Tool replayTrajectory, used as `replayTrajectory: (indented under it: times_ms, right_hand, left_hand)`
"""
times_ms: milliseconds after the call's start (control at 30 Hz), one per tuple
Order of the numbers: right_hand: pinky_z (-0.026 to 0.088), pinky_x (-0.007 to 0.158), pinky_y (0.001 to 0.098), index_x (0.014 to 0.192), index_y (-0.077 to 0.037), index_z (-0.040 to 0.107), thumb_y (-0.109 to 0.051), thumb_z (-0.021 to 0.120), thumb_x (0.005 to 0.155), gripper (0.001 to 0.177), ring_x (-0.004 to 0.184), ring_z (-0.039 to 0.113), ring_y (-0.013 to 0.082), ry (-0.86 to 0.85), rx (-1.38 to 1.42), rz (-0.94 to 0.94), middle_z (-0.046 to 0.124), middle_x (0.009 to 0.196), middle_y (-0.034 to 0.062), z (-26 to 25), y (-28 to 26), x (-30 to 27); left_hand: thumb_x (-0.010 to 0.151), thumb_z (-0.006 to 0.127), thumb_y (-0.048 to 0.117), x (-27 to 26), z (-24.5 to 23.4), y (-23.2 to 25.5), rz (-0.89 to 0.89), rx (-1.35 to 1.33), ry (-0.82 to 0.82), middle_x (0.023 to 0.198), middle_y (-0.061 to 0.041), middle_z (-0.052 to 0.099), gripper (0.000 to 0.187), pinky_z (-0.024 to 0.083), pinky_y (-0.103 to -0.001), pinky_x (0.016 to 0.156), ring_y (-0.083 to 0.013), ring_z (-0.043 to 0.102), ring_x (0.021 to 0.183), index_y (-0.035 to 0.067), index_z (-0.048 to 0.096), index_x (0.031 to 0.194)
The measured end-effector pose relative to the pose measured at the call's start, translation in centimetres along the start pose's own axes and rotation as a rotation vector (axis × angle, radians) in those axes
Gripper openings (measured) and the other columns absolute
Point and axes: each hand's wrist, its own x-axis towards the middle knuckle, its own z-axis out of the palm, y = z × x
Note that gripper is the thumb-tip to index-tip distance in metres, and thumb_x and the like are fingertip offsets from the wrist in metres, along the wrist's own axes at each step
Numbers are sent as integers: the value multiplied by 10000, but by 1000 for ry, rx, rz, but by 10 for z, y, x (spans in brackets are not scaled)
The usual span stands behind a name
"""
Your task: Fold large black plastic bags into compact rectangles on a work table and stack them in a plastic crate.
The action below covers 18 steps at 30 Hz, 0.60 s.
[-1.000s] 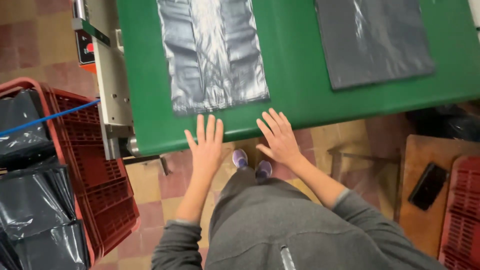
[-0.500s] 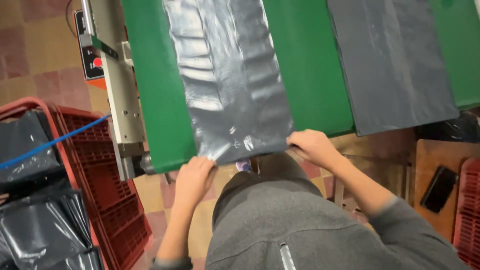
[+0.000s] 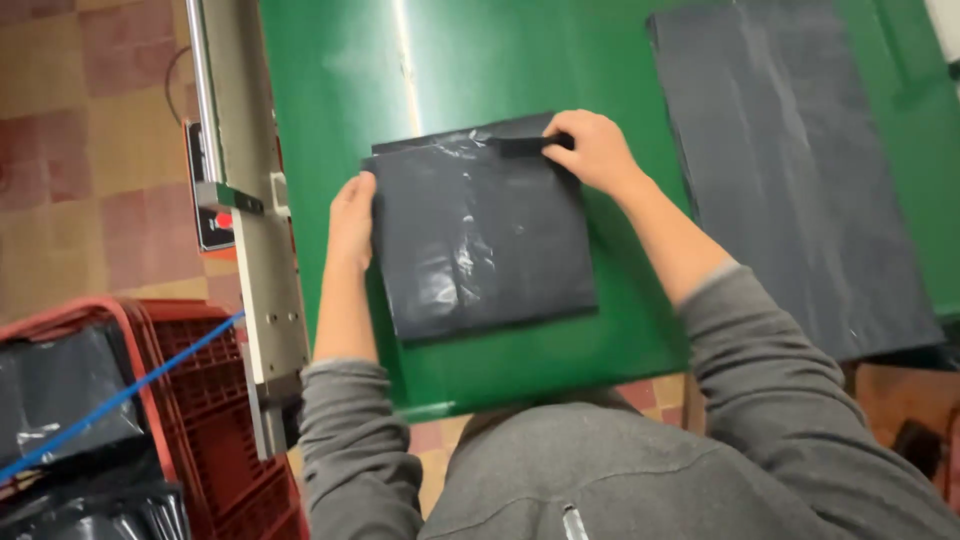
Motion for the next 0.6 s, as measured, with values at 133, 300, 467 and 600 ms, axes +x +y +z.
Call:
replayTrajectory:
  times_ms: [133, 300, 467, 600]
  right_hand:
    - [511, 807, 421, 954, -71, 712, -176, 783, 851, 163, 954, 634, 304, -24, -138, 69, 695, 959, 65, 40, 46, 35]
    - [482, 866, 450, 938, -84, 674, -182, 804, 777, 230, 1042, 588, 324, -8, -304, -131, 651, 1101, 79, 47, 49, 46]
    - [454, 824, 477, 1050, -36, 647, -272, 853, 700, 470, 966, 599, 368, -196, -318, 1, 641, 1027, 140, 61, 57, 66]
    - [446, 867, 492, 971, -110, 661, -252, 805, 746, 302, 951, 653, 332, -516, -436, 192, 708, 925, 85, 72, 54, 73]
  left_hand:
    - [935, 740, 259, 22, 7, -23, 235, 669, 120, 879, -94, 757, 274, 554, -323, 735, -163, 692, 779, 6, 714, 1037]
    - [953, 721, 280, 5, 25, -9, 218, 897, 266, 876, -131, 741, 285, 553, -372, 757, -251, 723, 793, 15, 669, 1046]
    - [882, 766, 242, -41, 74, 43, 514, 1332, 312, 999, -130, 687, 303, 507, -466, 711, -350, 651, 910, 44, 650, 1079]
    - [895, 772, 277, -79, 106, 20, 684, 1093, -203, 1152, -115, 655, 371, 526, -440, 883, -350, 634, 1066, 72, 637, 1173]
